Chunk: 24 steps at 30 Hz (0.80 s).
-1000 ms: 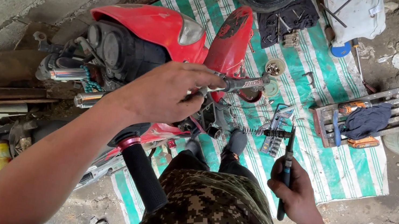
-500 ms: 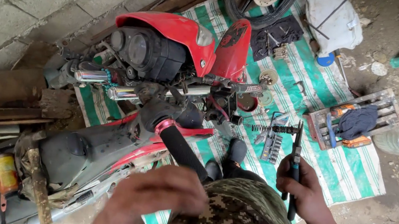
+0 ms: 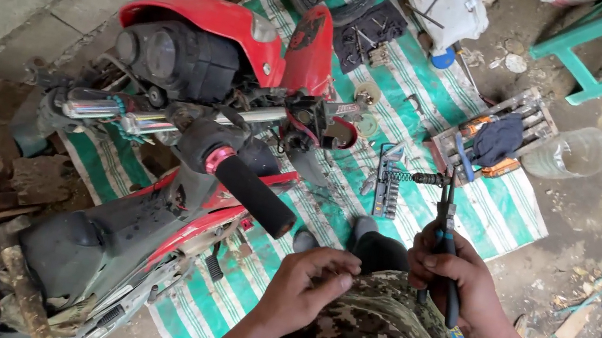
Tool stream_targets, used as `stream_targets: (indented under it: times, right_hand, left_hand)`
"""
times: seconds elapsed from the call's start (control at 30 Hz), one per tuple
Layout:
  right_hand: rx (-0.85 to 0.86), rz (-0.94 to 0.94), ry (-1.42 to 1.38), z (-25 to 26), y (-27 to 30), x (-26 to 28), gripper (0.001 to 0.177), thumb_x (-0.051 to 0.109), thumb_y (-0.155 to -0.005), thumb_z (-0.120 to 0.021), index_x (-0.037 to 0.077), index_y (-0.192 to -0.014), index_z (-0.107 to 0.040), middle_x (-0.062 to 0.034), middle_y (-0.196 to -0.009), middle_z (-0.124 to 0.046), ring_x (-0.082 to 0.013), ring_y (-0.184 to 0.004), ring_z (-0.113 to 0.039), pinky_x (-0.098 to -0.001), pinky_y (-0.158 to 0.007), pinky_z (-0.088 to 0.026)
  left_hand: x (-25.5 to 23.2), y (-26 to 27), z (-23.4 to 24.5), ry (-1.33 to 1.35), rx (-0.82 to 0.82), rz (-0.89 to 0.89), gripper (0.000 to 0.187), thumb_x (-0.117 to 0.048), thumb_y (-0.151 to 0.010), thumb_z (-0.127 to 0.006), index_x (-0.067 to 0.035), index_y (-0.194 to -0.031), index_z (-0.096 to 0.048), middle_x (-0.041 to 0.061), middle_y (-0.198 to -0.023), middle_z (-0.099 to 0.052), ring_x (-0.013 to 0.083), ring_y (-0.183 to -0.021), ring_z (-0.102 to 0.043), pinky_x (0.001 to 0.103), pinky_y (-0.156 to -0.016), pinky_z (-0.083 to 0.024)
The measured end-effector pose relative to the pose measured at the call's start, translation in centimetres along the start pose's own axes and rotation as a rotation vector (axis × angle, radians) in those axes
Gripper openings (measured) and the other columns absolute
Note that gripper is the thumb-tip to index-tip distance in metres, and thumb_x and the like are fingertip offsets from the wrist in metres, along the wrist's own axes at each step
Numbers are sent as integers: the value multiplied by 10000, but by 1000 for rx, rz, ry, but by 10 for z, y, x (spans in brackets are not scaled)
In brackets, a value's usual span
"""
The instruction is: The person uses pliers to remove a spring and small parts from a motorcycle handlebar assembly. They then sit on the floor and continue to manipulate the spring and components with pliers and a brush.
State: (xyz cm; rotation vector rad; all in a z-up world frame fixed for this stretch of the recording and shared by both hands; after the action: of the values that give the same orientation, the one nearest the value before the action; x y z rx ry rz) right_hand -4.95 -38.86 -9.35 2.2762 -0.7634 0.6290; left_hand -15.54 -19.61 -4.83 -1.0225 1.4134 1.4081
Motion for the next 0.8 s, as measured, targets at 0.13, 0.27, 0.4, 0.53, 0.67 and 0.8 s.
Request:
stream_targets:
  times: [0.13,0.27,0.4,0.53,0.67,0.8]
  right_hand:
    - [-1,57,62,3,11,10,264,-26,-764,-685,84,-956,-542,-83,-841,-476,-221,-674,-447,-391,-537,-346]
    - [57,85,68,4,17,26,269,-14,-794,-707,57,-990,-536,-116,-869,-508,-231,-695,-474,-389,-546,-353]
    - [77,60,70,14,17,51,287,-28,-801,-716,56,-987,-515,-97,-860,-447,-229,-690,-448,-392,-556,-315]
    - [153,-46,-12,34,-2,86,318,-12,-794,-746,71,-974,-498,-85,-815,-415,-214,-656,-378,-395,-541,-280]
    - [316,-406,-311,51,-21,112,332,22,-845,-701,123,-988,-419,-46,-807,-359,-173,-657,-310,-387,-578,-224]
    - [301,-562,-291,71,-27,148,310,51,-825,-673,124,-976,-412,-32,-794,-347,-174,-661,-316,-382,-578,-236]
  left_hand:
    - [-9,-10,4,-78,-93,-90,302,-260,-1052,-726,-117,-1311,-785,57,-1187,-829,237,-1054,-792,397,-884,-671]
    - [-18,-25,3,-161,-205,-127,330,-329,-1049,-722,-149,-1321,-769,62,-1241,-794,257,-1096,-791,435,-904,-700]
    - [-29,-56,-10,-207,-300,-187,334,-339,-1030,-760,-158,-1310,-769,40,-1244,-799,228,-1059,-789,423,-825,-667]
    - [-44,-95,-35,-212,-436,-255,289,-298,-1020,-790,-130,-1255,-787,49,-1153,-783,185,-924,-756,389,-785,-651]
    - [-53,-139,-68,-330,-618,-299,247,-340,-1054,-763,-153,-1210,-799,27,-1161,-724,170,-755,-614,399,-666,-554]
    - [-62,-184,-101,-277,-749,-281,255,-356,-1081,-738,-179,-1261,-774,19,-1160,-669,201,-805,-584,472,-751,-517]
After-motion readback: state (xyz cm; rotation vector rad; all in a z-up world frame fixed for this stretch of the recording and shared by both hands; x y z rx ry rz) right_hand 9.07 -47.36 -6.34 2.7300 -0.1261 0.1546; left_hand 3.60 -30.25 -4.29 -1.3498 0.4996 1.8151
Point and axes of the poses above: each hand's wrist, its own y-axis away from the middle knuckle, its own z-axis out of the back of the hand, x = y × z, the point moved 10 cm from there along -y, towards the middle knuckle
